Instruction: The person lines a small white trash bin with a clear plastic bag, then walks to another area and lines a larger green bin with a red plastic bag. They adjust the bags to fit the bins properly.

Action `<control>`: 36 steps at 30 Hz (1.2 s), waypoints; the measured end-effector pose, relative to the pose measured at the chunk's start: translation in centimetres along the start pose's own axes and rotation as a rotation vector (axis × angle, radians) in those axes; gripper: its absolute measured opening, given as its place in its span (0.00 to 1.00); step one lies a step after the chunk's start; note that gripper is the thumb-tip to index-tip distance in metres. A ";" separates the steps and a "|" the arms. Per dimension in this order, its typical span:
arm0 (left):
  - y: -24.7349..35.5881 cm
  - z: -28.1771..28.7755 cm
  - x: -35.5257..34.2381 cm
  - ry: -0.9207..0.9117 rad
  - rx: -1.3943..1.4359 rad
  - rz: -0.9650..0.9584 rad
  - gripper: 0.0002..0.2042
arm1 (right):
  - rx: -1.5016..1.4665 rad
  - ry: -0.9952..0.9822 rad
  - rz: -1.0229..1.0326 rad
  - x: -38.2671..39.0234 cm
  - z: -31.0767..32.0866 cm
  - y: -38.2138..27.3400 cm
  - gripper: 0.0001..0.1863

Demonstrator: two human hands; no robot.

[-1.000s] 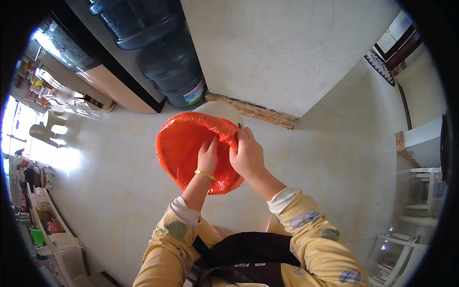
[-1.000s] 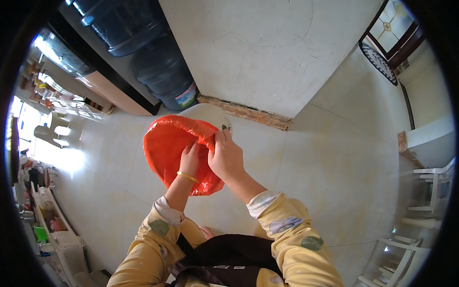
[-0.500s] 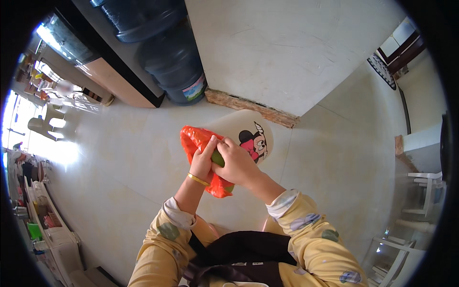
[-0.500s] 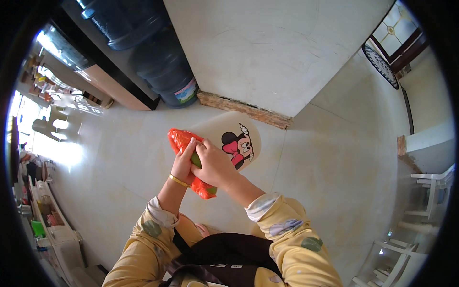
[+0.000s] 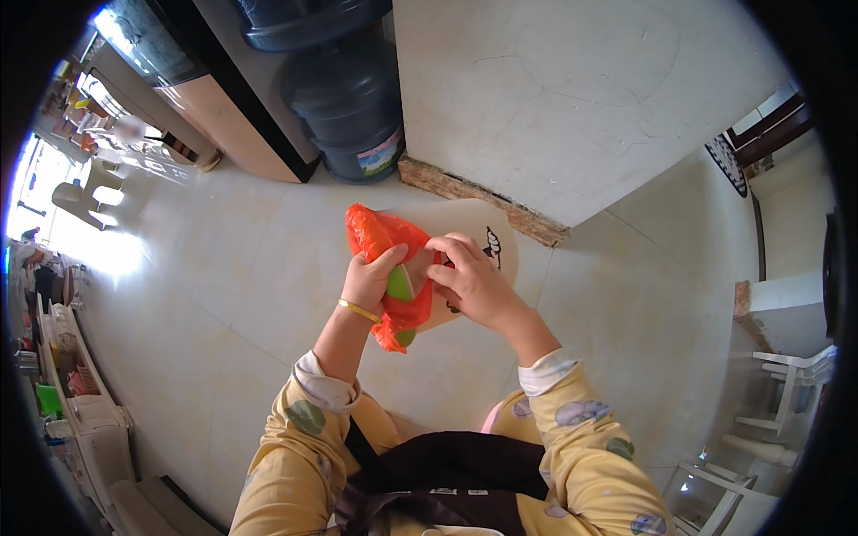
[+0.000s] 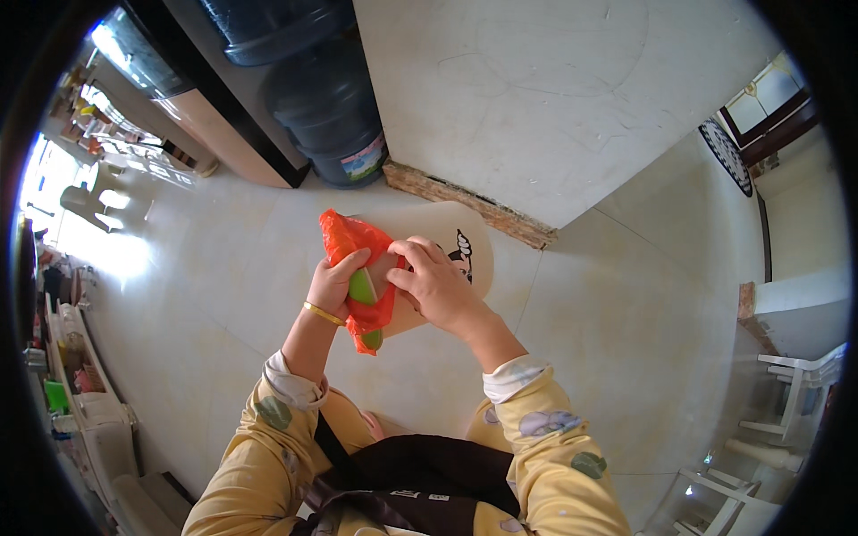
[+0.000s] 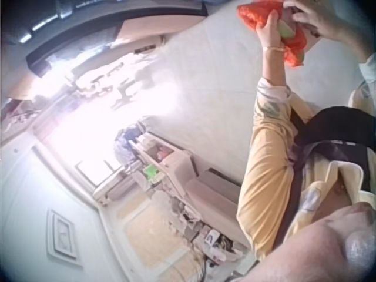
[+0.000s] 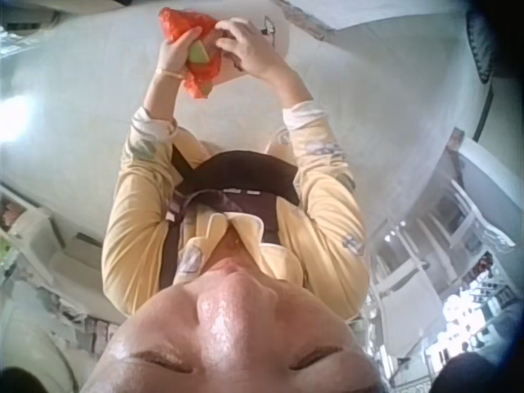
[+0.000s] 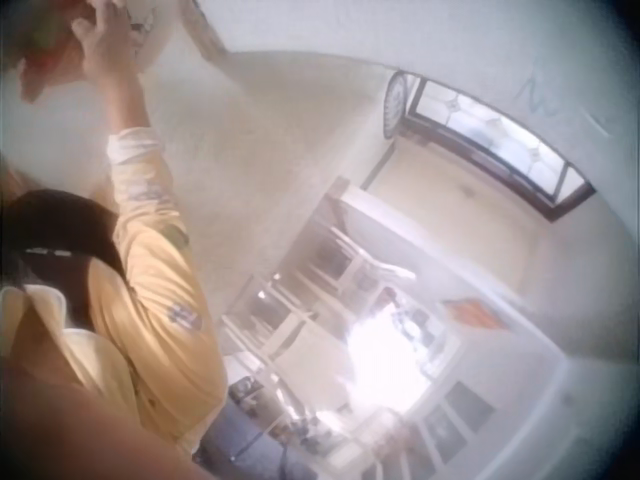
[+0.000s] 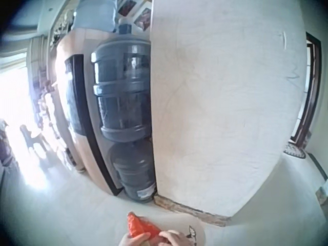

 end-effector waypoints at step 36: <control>-0.8 -0.2 -0.3 0.252 0.183 -0.183 0.07 | -0.196 0.215 -0.020 -0.8 -3.1 0.5 0.23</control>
Point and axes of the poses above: each hand's wrist, its own x-axis away from the middle knuckle, its own z-axis out of the back of the hand, y = z × x, the point moved 1 cm from there along -x, towards the middle knuckle, and after that the axes turned 13 degrees about -z, right-handed, at the moved point
